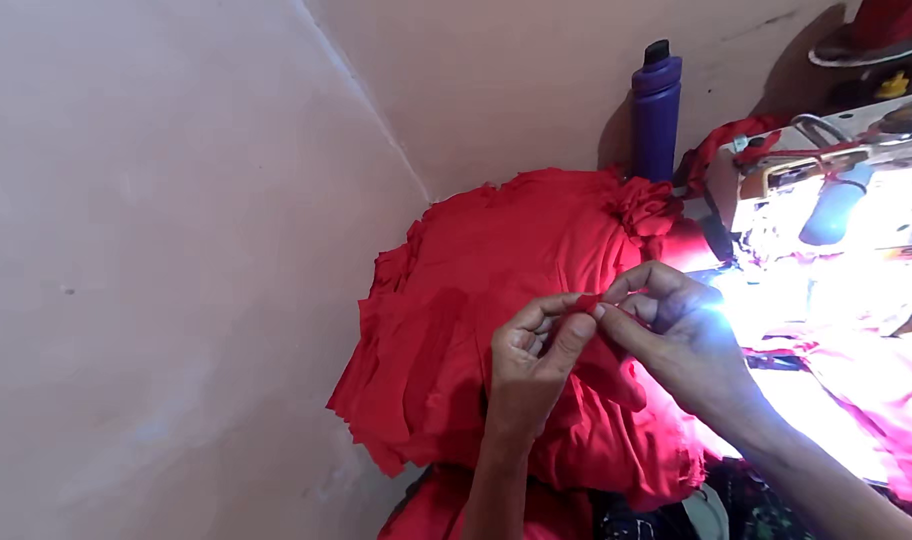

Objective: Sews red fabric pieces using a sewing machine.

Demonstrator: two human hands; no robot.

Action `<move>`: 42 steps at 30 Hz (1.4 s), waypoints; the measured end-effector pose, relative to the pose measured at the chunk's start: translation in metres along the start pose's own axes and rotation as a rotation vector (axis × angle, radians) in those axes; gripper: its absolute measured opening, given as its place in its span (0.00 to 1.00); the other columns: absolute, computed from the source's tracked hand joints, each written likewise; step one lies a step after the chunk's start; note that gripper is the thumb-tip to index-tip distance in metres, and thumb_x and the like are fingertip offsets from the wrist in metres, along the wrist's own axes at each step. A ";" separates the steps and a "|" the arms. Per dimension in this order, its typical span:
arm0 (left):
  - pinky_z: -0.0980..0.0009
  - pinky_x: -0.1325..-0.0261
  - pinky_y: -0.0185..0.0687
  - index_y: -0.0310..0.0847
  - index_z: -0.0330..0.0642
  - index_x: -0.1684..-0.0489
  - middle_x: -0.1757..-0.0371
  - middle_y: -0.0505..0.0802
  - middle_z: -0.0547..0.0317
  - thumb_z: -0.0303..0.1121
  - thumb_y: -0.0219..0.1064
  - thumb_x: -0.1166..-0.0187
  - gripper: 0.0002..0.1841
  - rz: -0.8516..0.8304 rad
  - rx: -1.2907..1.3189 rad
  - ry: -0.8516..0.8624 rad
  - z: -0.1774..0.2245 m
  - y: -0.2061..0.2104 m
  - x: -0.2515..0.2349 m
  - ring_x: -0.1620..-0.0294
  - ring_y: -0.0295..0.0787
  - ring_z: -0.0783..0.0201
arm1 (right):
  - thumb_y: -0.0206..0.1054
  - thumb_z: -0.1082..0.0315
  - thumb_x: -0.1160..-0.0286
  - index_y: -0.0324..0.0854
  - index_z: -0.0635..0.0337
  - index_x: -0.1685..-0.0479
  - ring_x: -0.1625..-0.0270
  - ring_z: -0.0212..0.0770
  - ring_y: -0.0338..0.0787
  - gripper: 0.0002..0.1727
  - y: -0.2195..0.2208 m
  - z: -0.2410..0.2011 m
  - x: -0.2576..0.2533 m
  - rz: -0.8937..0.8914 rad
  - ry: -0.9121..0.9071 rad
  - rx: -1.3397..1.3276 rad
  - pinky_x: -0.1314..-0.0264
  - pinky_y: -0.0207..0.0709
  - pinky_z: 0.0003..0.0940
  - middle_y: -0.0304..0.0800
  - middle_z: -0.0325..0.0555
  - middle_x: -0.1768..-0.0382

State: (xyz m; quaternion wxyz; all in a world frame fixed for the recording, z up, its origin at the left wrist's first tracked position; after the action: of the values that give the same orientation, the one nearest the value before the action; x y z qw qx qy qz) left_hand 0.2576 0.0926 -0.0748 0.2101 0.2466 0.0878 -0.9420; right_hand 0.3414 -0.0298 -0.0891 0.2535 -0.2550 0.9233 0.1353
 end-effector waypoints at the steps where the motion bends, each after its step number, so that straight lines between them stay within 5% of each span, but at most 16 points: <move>1: 0.79 0.48 0.88 0.89 0.37 0.50 0.59 0.96 0.66 0.21 0.70 0.26 0.10 -0.007 0.017 -0.001 0.001 0.002 0.001 0.57 0.92 0.77 | 0.70 0.75 0.32 0.79 0.52 0.62 0.87 0.19 0.72 0.07 -0.001 0.000 0.001 0.002 0.015 -0.005 0.82 0.68 0.12 0.74 0.25 0.89; 6: 0.85 0.57 0.85 0.89 0.34 0.60 0.68 0.94 0.68 0.19 0.66 0.23 0.05 -0.072 -0.138 0.049 0.001 0.002 -0.003 0.66 0.88 0.83 | 0.67 0.68 0.23 0.79 0.51 0.47 0.81 0.16 0.78 0.10 -0.022 0.000 0.013 -0.235 0.155 0.006 0.75 0.74 0.12 0.81 0.23 0.85; 12: 0.84 0.54 0.85 0.91 0.35 0.61 0.64 0.94 0.67 0.23 0.67 0.22 0.05 -0.183 -0.261 0.134 0.008 0.013 -0.012 0.61 0.89 0.82 | 0.71 0.66 0.28 0.80 0.46 0.62 0.80 0.09 0.72 0.05 -0.053 0.005 0.035 -0.360 0.164 0.003 0.77 0.65 0.07 0.77 0.12 0.83; 16: 0.81 0.54 0.84 0.93 0.37 0.61 0.64 0.91 0.67 0.24 0.69 0.25 0.05 -0.235 -0.168 0.144 -0.005 0.026 -0.030 0.60 0.87 0.77 | 0.70 0.70 0.28 0.83 0.50 0.62 0.72 0.19 0.90 0.04 -0.067 0.012 0.049 -0.277 0.245 -0.077 0.66 0.86 0.16 0.90 0.20 0.76; 20: 0.83 0.62 0.78 0.94 0.38 0.60 0.65 0.88 0.65 0.24 0.73 0.26 0.05 -0.253 -0.148 0.140 -0.036 0.054 -0.056 0.64 0.82 0.78 | 0.71 0.67 0.27 0.85 0.55 0.62 0.70 0.18 0.90 0.03 -0.090 0.030 0.058 -0.083 0.214 0.075 0.65 0.86 0.15 0.90 0.24 0.73; 23: 0.80 0.56 0.84 0.93 0.34 0.61 0.62 0.94 0.60 0.20 0.75 0.30 0.04 -0.265 -0.160 0.077 -0.066 0.087 -0.072 0.62 0.88 0.76 | 0.72 0.62 0.30 0.89 0.57 0.61 0.67 0.11 0.84 0.09 -0.109 0.047 0.063 0.108 0.214 0.279 0.64 0.79 0.08 0.89 0.24 0.68; 25: 0.77 0.57 0.86 0.91 0.34 0.60 0.63 0.95 0.56 0.19 0.76 0.31 0.06 -0.266 -0.220 0.076 -0.092 0.109 -0.080 0.64 0.89 0.73 | 0.70 0.59 0.28 0.90 0.58 0.57 0.64 0.14 0.86 0.12 -0.120 0.058 0.063 0.186 0.291 0.413 0.60 0.80 0.13 0.91 0.29 0.65; 27: 0.68 0.58 0.86 0.89 0.34 0.57 0.63 0.93 0.52 0.20 0.75 0.30 0.07 -0.276 -0.382 0.111 -0.114 0.127 -0.084 0.65 0.89 0.66 | 0.67 0.60 0.22 0.90 0.63 0.55 0.65 0.22 0.88 0.15 -0.129 0.069 0.063 0.218 0.349 0.484 0.57 0.82 0.23 0.92 0.37 0.66; 32: 0.47 0.46 0.77 0.89 0.35 0.54 0.53 0.91 0.43 0.29 0.74 0.27 0.09 -0.169 -0.807 0.159 -0.105 0.153 -0.071 0.48 0.86 0.45 | 0.66 0.63 0.23 0.88 0.65 0.58 0.71 0.17 0.88 0.12 -0.132 0.078 0.069 0.276 0.319 0.461 0.63 0.84 0.16 0.90 0.32 0.73; 38: 0.57 0.45 0.82 0.96 0.41 0.69 0.63 0.97 0.51 0.33 0.74 0.32 0.07 0.004 -0.992 0.423 -0.111 0.168 -0.013 0.56 0.93 0.52 | 0.69 0.67 0.28 0.85 0.71 0.50 0.68 0.17 0.90 0.15 -0.119 0.073 0.106 0.354 0.305 0.354 0.61 0.86 0.15 0.92 0.32 0.69; 42: 0.59 0.40 0.82 0.98 0.44 0.62 0.59 0.98 0.54 0.34 0.73 0.30 0.08 0.024 -0.984 0.404 -0.112 0.176 -0.002 0.53 0.94 0.53 | 0.68 0.67 0.24 0.88 0.69 0.55 0.68 0.17 0.90 0.12 -0.124 0.069 0.106 0.405 0.232 0.364 0.62 0.88 0.15 0.92 0.34 0.67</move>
State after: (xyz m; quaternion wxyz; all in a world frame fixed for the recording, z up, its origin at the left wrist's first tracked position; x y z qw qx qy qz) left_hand 0.3845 -0.0344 -0.1808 0.2904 0.2965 0.5551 -0.7208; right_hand 0.3578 -0.1496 -0.2187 0.1554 -0.0294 0.9873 -0.0148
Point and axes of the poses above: each hand's wrist, its own x-axis away from the middle knuckle, its own y-axis out of the palm, z = x × y, the point moved 1 cm from there along -x, towards the middle knuckle
